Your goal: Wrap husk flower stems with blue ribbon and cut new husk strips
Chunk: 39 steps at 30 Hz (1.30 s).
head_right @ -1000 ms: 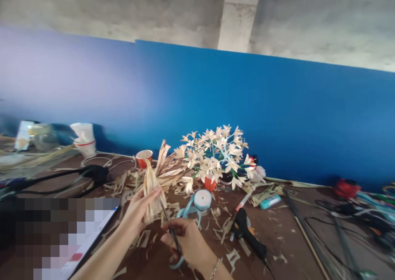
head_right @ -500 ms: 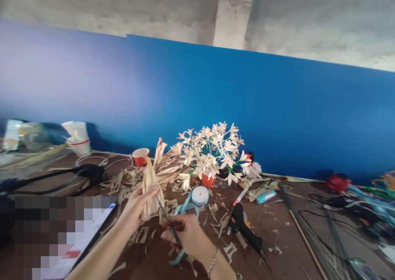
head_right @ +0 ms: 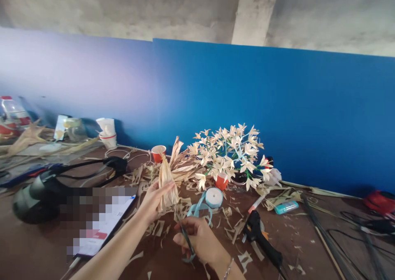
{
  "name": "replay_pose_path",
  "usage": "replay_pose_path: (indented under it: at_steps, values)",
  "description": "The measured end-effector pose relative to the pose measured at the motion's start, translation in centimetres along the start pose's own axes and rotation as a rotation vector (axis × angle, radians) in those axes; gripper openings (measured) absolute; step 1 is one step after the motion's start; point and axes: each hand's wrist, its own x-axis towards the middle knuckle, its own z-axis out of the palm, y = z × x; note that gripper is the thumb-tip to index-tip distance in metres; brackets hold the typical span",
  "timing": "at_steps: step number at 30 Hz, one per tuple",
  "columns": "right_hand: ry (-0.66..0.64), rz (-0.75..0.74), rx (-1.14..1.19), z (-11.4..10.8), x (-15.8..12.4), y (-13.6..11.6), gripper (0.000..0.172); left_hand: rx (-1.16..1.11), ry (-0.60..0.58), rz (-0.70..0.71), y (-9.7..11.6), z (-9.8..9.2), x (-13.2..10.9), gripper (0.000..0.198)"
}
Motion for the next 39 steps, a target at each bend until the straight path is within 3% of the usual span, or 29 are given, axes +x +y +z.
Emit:
replay_pose_path:
  at_steps: [20,39]
  values:
    - [0.04,-0.012,-0.055,-0.04,0.17,-0.01,0.037,0.019,0.023,0.008,-0.02,0.28,-0.26,0.031]
    - [0.07,-0.064,-0.102,-0.01,0.43,0.63,0.04,-0.057,0.041,0.049,-0.04,0.7,-0.58,0.03]
